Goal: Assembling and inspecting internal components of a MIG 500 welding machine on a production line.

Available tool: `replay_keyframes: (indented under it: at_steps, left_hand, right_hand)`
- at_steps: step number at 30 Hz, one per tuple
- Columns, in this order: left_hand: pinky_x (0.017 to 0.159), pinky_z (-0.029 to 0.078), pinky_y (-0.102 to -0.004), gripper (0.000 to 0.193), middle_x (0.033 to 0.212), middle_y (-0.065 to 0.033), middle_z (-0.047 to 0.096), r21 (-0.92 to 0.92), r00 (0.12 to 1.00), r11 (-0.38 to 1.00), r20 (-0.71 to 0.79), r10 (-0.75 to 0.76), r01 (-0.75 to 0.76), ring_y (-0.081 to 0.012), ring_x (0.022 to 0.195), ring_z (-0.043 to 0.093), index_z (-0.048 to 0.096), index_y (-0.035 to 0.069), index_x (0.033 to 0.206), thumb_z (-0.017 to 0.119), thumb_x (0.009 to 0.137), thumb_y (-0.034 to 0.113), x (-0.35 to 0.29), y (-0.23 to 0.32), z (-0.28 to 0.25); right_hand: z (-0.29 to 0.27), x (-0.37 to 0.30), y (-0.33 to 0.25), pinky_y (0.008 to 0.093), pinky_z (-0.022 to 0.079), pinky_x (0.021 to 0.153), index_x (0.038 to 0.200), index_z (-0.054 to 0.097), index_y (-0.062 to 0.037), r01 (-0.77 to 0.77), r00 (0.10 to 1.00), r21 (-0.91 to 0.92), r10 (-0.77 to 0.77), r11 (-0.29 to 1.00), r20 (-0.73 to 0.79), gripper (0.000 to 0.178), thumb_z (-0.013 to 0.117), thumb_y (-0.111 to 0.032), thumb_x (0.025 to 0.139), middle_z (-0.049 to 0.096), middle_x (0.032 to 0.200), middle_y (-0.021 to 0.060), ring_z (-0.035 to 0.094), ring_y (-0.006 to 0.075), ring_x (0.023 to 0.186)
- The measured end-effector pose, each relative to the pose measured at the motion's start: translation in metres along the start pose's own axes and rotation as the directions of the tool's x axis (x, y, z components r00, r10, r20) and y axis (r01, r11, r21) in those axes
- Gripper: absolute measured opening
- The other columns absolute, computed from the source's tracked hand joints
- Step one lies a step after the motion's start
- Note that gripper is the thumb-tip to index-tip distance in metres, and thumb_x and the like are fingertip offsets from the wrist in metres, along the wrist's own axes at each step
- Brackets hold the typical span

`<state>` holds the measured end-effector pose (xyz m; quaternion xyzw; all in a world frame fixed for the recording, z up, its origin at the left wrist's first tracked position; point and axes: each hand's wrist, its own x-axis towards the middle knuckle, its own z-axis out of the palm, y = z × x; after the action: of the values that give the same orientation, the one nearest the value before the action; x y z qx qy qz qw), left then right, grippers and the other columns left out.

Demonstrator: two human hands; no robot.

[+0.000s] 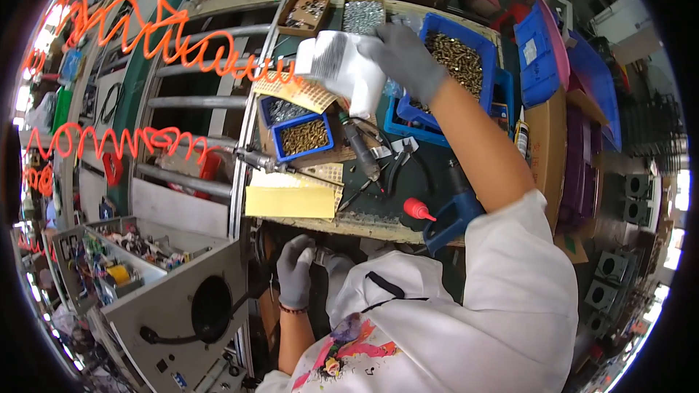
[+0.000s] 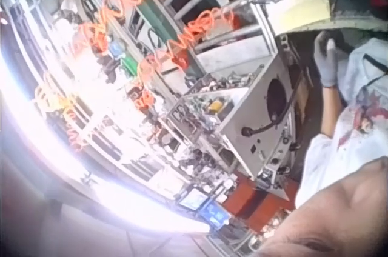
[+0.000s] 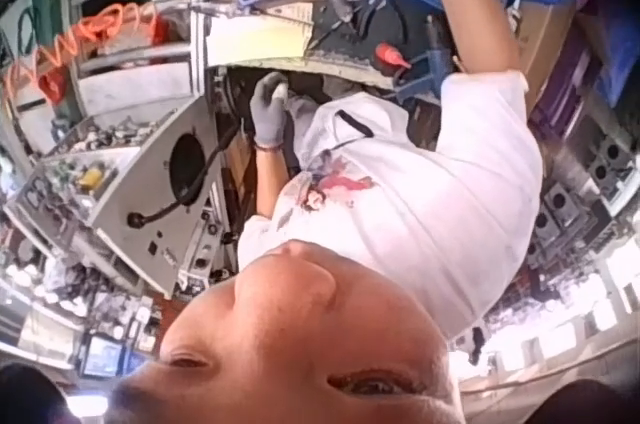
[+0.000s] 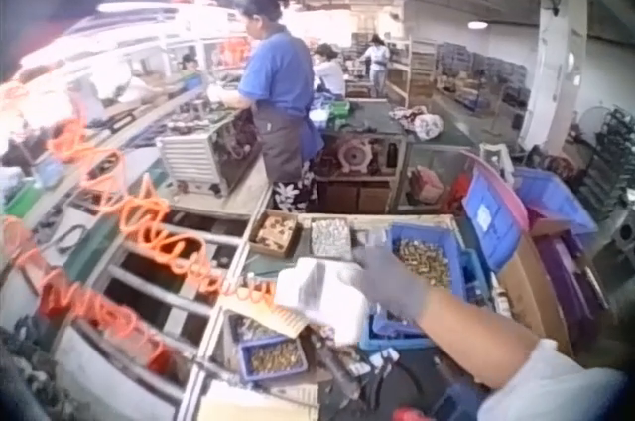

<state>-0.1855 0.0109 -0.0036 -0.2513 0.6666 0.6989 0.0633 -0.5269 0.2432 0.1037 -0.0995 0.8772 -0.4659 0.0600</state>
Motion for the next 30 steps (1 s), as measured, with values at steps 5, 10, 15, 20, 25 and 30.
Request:
replay_keyframes:
  at_steps: [5,10,15,20,25,30]
  left_hand:
    - [0.100,0.042,-0.0369,0.088,0.133,-0.0158,0.046,-0.598,0.956,0.797,0.177,0.234,-0.084,-0.0257,0.122,0.049,0.031,-0.004,0.140,0.078,0.075,0.033,0.001,0.076,0.027]
    - [0.088,0.049,-0.0322,0.047,0.106,-0.0105,0.063,-0.176,0.928,0.916,-0.170,0.333,-0.361,-0.0186,0.100,0.062,0.056,-0.005,0.114,0.074,0.078,0.019,-0.025,0.117,0.016]
    - [0.079,0.051,-0.0410,0.021,0.089,-0.0099,0.066,0.603,0.411,0.351,-0.042,0.910,-0.716,-0.0290,0.086,0.064,0.062,0.004,0.088,0.071,0.069,0.010,-0.034,0.125,-0.032]
    - [0.083,0.049,-0.0425,0.019,0.089,-0.0060,0.067,0.685,0.420,0.221,0.136,0.897,-0.694,-0.0272,0.086,0.065,0.063,0.010,0.086,0.070,0.068,0.010,-0.044,0.134,-0.046]
    - [0.094,0.046,-0.0410,0.042,0.119,-0.0157,0.058,0.405,0.595,0.646,-0.262,0.760,-0.647,-0.0265,0.108,0.059,0.056,0.000,0.115,0.068,0.074,0.004,-0.063,0.115,-0.039]
    - [0.103,0.039,-0.0390,0.073,0.123,-0.0194,0.053,-0.054,0.701,0.745,-0.388,0.598,-0.665,-0.0259,0.115,0.053,0.035,-0.003,0.137,0.069,0.076,0.019,-0.094,0.099,-0.054]
  right_hand:
    - [0.046,-0.146,-0.063,0.0277,0.046,0.065,0.092,0.061,0.0007,0.015,1.000,0.300,-0.019,0.954,0.010,0.026,0.062,-0.024,0.086,0.061,0.076,0.0032,0.055,0.0102,0.070]
    - [0.102,-0.214,-0.058,0.0242,0.046,0.073,0.102,0.057,0.0002,0.132,0.987,0.551,-0.162,0.824,0.007,0.021,0.060,-0.015,0.087,0.061,0.093,0.0047,0.055,0.0086,0.082]
    - [0.105,-0.199,-0.043,0.0324,0.042,0.093,0.122,0.053,0.0003,-0.037,0.982,0.701,-0.106,0.712,0.159,0.058,0.055,-0.048,0.090,0.058,0.113,0.0086,0.056,0.0178,0.101]
    - [0.115,-0.213,-0.083,0.0306,0.049,0.087,0.116,0.059,0.0045,-0.610,0.675,0.659,-0.149,0.440,0.723,0.038,0.053,-0.020,0.088,0.066,0.104,0.0098,0.062,0.0132,0.094]
    - [0.122,-0.226,-0.100,0.0281,0.052,0.082,0.107,0.064,0.0055,-0.633,0.668,0.586,-0.026,0.506,0.744,0.028,0.056,-0.009,0.086,0.068,0.099,0.0089,0.065,0.0123,0.089]
    - [0.121,-0.224,-0.106,0.0255,0.053,0.078,0.107,0.065,0.0053,-0.667,0.686,0.593,0.062,0.451,0.725,0.028,0.054,-0.012,0.088,0.069,0.097,0.0097,0.065,0.0108,0.085]
